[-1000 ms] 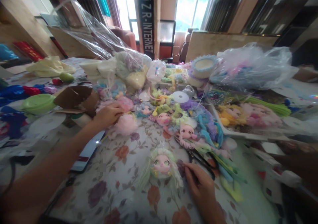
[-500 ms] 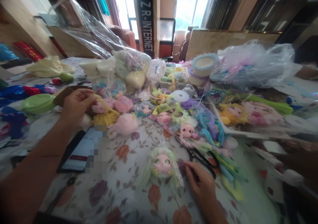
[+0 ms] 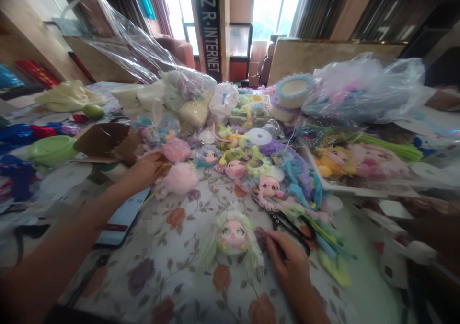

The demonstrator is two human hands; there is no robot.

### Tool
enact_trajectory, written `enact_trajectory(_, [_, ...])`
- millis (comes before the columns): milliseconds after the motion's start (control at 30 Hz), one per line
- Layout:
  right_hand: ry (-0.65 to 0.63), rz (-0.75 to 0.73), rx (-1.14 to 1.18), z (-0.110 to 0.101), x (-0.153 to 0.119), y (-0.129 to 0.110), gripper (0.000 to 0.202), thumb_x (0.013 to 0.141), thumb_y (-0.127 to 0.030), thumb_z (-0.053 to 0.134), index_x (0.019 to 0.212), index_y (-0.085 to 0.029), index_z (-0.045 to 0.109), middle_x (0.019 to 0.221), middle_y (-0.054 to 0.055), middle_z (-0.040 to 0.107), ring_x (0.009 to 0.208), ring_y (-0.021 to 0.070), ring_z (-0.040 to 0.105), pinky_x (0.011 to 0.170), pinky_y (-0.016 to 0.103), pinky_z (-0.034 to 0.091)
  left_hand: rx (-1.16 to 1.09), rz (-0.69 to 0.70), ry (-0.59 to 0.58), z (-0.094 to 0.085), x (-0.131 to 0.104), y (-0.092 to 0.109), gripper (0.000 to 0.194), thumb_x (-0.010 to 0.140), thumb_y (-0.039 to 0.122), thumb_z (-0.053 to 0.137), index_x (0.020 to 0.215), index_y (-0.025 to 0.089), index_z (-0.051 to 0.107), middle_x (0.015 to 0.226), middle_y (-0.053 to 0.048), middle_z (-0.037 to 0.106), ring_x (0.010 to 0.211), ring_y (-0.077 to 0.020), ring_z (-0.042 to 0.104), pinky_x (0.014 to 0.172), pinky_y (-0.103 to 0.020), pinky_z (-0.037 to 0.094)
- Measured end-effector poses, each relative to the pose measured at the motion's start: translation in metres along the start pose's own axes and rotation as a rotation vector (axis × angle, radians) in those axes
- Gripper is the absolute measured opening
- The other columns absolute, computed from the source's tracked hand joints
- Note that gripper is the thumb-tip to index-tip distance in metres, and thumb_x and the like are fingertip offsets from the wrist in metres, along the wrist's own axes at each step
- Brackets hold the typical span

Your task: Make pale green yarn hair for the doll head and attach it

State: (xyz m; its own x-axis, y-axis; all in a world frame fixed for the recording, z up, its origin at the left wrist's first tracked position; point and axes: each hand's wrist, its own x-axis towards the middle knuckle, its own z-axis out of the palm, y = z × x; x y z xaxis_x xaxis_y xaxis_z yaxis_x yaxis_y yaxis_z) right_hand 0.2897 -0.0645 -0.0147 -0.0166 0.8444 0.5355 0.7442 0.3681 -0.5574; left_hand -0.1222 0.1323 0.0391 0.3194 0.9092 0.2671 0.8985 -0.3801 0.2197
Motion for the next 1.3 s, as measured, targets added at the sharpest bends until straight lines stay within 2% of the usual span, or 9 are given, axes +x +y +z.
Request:
enact_trajectory(100, [-0.001, -0.008, 0.008, 0.000, 0.002, -0.001, 0.017, 0.090, -0.026, 0.057, 0.090, -0.017, 0.072, 0.082, 0.005, 0.077, 0.069, 0.0180, 0.074, 0.066, 0.024, 0.059, 0.022, 0.032, -0.083, -0.002, 0.003, -0.004, 0.028, 0.088, 0.025, 0.046, 0.082, 0.014, 0.071, 0.104, -0.013, 0.068, 0.105, -0.0245, 0.060, 0.101, -0.040, 0.044])
enact_trajectory(233, [0.003, -0.019, 0.005, 0.001, 0.000, -0.001, 0.015, 0.091, -0.024, 0.057, 0.091, -0.018, 0.071, 0.082, 0.004, 0.076, 0.070, 0.0174, 0.073, 0.067, 0.024, 0.059, 0.059, 0.006, -0.059, -0.030, 0.000, 0.007, 0.034, 0.093, 0.025, 0.041, 0.107, 0.012, 0.069, 0.129, -0.011, 0.062, 0.119, -0.0239, 0.055, 0.105, -0.040, 0.041])
enact_trajectory(367, [0.065, -0.045, -0.067, 0.001, -0.005, 0.002, 0.013, 0.090, -0.020, 0.058, 0.097, -0.017, 0.069, 0.089, 0.006, 0.075, 0.078, 0.0185, 0.072, 0.074, 0.028, 0.058, 0.229, -0.120, 0.077, -0.066, -0.013, 0.036, 0.041, 0.097, 0.037, 0.041, 0.121, 0.014, 0.064, 0.132, -0.012, 0.062, 0.114, -0.0301, 0.061, 0.096, -0.048, 0.047])
enact_trajectory(533, [0.244, -0.056, -0.307, -0.002, -0.004, 0.012, 0.023, 0.088, -0.021, 0.061, 0.109, -0.013, 0.065, 0.106, 0.015, 0.069, 0.099, 0.0271, 0.065, 0.091, 0.043, 0.052, 0.206, -0.031, 0.223, -0.088, -0.035, 0.086, 0.037, 0.097, 0.040, 0.043, 0.115, 0.018, 0.066, 0.120, -0.006, 0.069, 0.112, -0.0241, 0.063, 0.097, -0.038, 0.048])
enact_trajectory(667, [0.100, -0.045, -0.432, 0.000, -0.004, 0.019, 0.038, 0.091, -0.038, 0.056, 0.114, -0.008, 0.062, 0.111, 0.021, 0.064, 0.102, 0.0338, 0.060, 0.088, 0.051, 0.051, 0.005, 0.069, 0.172, -0.067, -0.056, 0.128, 0.038, 0.095, 0.046, 0.044, 0.114, 0.022, 0.066, 0.120, -0.007, 0.070, 0.113, -0.0264, 0.064, 0.098, -0.040, 0.048])
enact_trajectory(900, [0.053, -0.012, -0.513, 0.006, -0.009, 0.022, 0.041, 0.095, -0.040, 0.047, 0.117, -0.009, 0.060, 0.115, 0.021, 0.064, 0.105, 0.0346, 0.059, 0.088, 0.052, 0.049, -0.444, 0.033, -0.199, 0.017, -0.076, 0.182, 0.043, 0.094, 0.049, 0.044, 0.127, 0.025, 0.058, 0.134, -0.007, 0.060, 0.121, -0.0252, 0.058, 0.100, -0.040, 0.049])
enact_trajectory(1100, [0.085, 0.020, -0.503, -0.003, -0.011, 0.019, 0.037, 0.091, -0.034, 0.053, 0.116, -0.009, 0.061, 0.113, 0.021, 0.064, 0.106, 0.0348, 0.058, 0.089, 0.054, 0.049, -0.668, -0.031, -0.326, 0.040, -0.087, 0.188, 0.078, 0.080, 0.056, 0.063, 0.146, 0.027, 0.033, 0.151, -0.012, 0.039, 0.135, -0.0321, 0.042, 0.110, -0.047, 0.039])
enact_trajectory(1200, [0.108, 0.029, -0.433, -0.008, -0.012, 0.008, 0.038, 0.090, -0.030, 0.054, 0.122, -0.011, 0.057, 0.122, 0.022, 0.060, 0.115, 0.0351, 0.055, 0.096, 0.056, 0.045, -0.861, -0.172, -0.325, 0.046, -0.090, 0.181, 0.074, 0.082, 0.054, 0.063, 0.144, 0.026, 0.036, 0.146, -0.014, 0.045, 0.132, -0.0326, 0.047, 0.108, -0.046, 0.040])
enact_trajectory(1300, [-0.049, 0.063, -0.177, -0.006, -0.011, -0.012, 0.047, 0.091, -0.030, 0.056, 0.136, -0.018, 0.045, 0.129, 0.017, 0.057, 0.121, 0.0309, 0.054, 0.101, 0.051, 0.046, -1.060, -0.338, -0.333, 0.048, -0.086, 0.175, 0.065, 0.084, 0.055, 0.059, 0.138, 0.023, 0.043, 0.137, -0.014, 0.055, 0.125, -0.0306, 0.054, 0.102, -0.042, 0.045])
